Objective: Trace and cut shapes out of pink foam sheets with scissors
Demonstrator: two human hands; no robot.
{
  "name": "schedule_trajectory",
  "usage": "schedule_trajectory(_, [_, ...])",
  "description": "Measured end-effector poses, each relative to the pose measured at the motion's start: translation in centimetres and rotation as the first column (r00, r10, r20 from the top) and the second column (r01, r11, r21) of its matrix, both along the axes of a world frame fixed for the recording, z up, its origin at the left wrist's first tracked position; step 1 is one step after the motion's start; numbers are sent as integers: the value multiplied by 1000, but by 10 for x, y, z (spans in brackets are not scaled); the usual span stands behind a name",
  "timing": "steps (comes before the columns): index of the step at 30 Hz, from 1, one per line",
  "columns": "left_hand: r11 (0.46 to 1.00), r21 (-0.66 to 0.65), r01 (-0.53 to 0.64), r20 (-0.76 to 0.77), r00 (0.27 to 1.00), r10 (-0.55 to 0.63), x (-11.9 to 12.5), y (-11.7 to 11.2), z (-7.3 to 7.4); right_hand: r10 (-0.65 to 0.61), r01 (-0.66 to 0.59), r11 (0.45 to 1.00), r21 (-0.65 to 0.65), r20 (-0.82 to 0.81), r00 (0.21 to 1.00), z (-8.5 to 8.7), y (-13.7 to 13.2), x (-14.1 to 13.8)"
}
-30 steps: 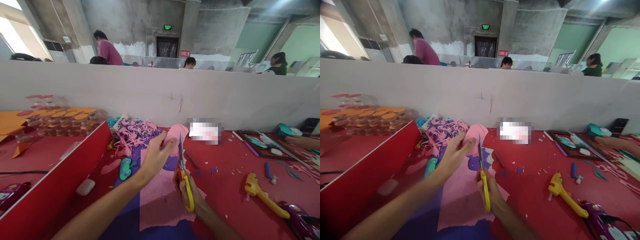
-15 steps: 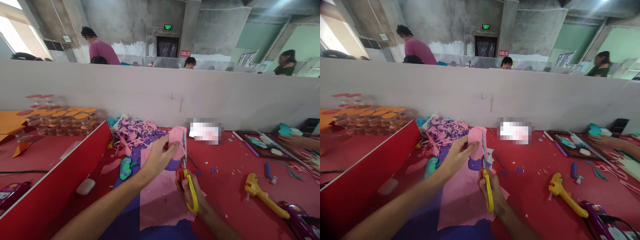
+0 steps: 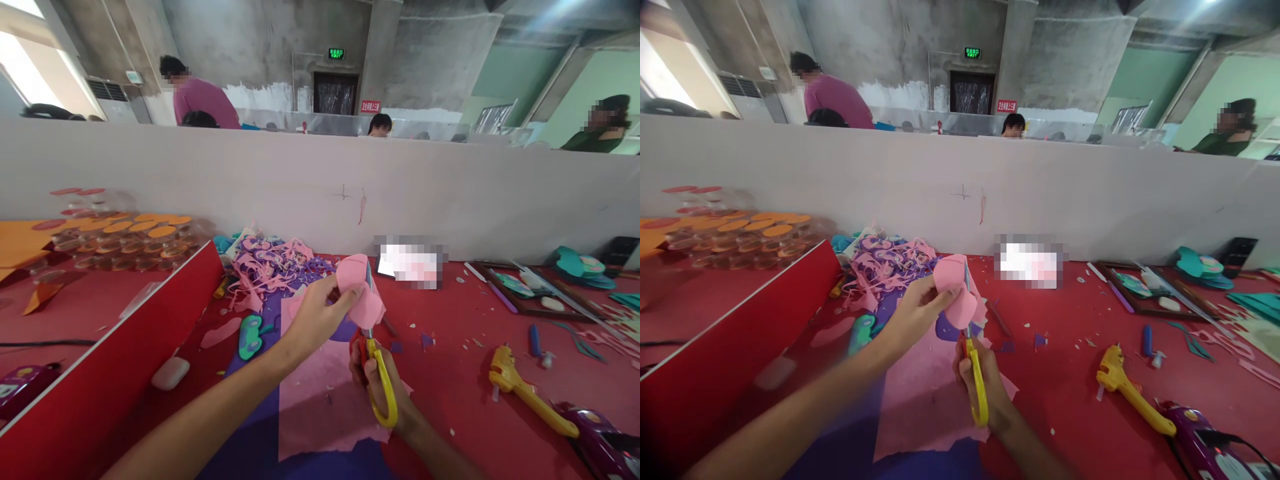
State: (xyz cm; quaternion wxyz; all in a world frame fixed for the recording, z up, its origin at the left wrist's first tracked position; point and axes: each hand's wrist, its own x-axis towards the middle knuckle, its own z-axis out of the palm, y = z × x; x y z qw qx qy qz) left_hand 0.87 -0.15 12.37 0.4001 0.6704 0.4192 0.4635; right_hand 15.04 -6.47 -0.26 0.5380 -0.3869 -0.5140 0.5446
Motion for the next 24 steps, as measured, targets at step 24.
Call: schedule_trajectory(24, [997, 50, -63, 83, 995, 58, -1, 0, 1, 47, -46, 999, 12, -29, 999, -4, 2, 2])
